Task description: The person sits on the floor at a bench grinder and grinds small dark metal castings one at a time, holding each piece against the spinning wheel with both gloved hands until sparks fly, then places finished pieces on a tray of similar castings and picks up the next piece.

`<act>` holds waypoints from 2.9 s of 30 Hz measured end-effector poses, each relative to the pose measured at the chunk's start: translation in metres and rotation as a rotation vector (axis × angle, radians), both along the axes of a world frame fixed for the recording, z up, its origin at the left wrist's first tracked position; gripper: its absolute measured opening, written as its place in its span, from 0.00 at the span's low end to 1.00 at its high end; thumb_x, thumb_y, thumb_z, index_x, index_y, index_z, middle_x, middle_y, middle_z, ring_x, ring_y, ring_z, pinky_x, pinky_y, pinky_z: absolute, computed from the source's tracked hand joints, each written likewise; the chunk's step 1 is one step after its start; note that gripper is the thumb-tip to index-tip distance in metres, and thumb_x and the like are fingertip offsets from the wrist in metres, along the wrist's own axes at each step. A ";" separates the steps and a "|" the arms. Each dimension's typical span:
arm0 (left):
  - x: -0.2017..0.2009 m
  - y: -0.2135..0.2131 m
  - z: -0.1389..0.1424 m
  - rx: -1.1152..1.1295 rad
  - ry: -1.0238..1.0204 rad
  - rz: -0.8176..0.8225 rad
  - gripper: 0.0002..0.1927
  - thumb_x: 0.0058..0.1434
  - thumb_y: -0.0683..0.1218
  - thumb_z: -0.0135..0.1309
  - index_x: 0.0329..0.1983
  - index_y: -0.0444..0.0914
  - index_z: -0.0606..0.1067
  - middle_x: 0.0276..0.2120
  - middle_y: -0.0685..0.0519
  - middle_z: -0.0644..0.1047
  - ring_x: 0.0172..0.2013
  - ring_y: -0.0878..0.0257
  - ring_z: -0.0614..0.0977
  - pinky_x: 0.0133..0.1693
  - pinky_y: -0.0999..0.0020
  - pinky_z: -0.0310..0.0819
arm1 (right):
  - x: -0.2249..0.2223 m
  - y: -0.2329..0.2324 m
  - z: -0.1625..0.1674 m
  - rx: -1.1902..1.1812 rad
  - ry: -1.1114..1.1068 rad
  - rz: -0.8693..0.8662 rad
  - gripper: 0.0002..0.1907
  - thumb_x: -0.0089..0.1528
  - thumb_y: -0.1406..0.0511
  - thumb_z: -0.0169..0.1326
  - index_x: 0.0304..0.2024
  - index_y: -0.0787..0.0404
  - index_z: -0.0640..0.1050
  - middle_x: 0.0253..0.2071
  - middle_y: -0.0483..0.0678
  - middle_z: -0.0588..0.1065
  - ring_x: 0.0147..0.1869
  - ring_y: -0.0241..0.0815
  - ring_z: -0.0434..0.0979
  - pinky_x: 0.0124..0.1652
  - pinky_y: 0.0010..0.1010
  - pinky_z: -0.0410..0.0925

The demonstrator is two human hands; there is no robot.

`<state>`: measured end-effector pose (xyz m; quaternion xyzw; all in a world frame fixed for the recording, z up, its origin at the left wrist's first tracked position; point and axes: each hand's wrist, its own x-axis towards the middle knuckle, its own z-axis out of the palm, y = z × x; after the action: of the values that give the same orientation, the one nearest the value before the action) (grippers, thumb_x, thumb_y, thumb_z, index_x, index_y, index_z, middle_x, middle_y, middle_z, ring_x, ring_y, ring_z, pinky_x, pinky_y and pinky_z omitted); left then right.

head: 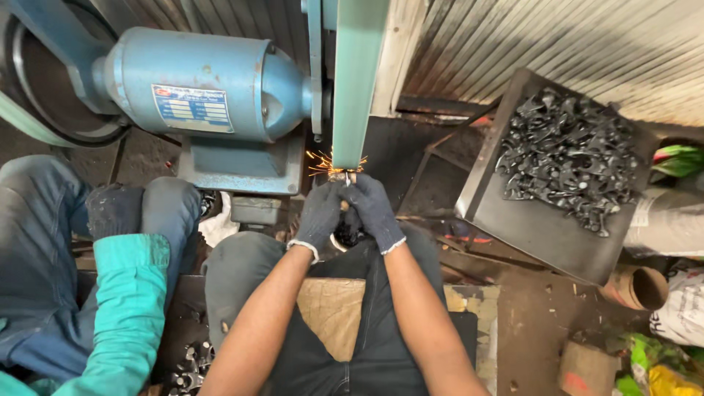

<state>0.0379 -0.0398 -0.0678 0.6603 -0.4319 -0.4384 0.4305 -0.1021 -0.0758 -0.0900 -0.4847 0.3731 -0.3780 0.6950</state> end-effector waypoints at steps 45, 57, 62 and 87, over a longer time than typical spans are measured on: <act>-0.029 0.027 0.058 0.077 -0.482 -0.548 0.23 0.64 0.59 0.46 0.53 0.42 0.78 0.43 0.38 0.81 0.46 0.40 0.82 0.48 0.47 0.72 | -0.201 -0.078 0.030 -0.539 1.098 -0.949 0.19 0.62 0.61 0.57 0.53 0.64 0.77 0.46 0.59 0.78 0.50 0.59 0.76 0.51 0.46 0.68; -0.055 0.016 0.081 0.159 -0.619 -0.759 0.23 0.65 0.62 0.45 0.46 0.42 0.81 0.39 0.40 0.82 0.43 0.42 0.83 0.47 0.48 0.73 | -0.235 -0.059 0.006 -0.761 1.519 -0.696 0.19 0.61 0.62 0.56 0.54 0.62 0.76 0.52 0.64 0.77 0.47 0.63 0.76 0.46 0.51 0.68; -0.077 0.048 0.100 0.426 -0.337 -0.978 0.28 0.64 0.65 0.46 0.50 0.42 0.81 0.38 0.44 0.86 0.41 0.51 0.87 0.48 0.58 0.77 | -0.248 0.028 0.017 -0.702 1.155 -0.688 0.15 0.64 0.63 0.55 0.53 0.58 0.78 0.49 0.57 0.79 0.53 0.58 0.80 0.52 0.46 0.71; -0.017 0.054 0.031 -0.125 -0.257 -0.375 0.24 0.56 0.60 0.59 0.47 0.39 0.80 0.45 0.41 0.82 0.48 0.44 0.82 0.49 0.53 0.74 | -0.053 0.101 0.076 -0.972 0.841 -0.088 0.30 0.58 0.72 0.57 0.65 0.62 0.74 0.61 0.58 0.76 0.63 0.54 0.75 0.60 0.38 0.66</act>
<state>0.0210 0.0143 -0.0370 0.5910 -0.6245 -0.3953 0.3231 -0.1553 0.0255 -0.0136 -0.8353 0.4194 -0.3096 0.1745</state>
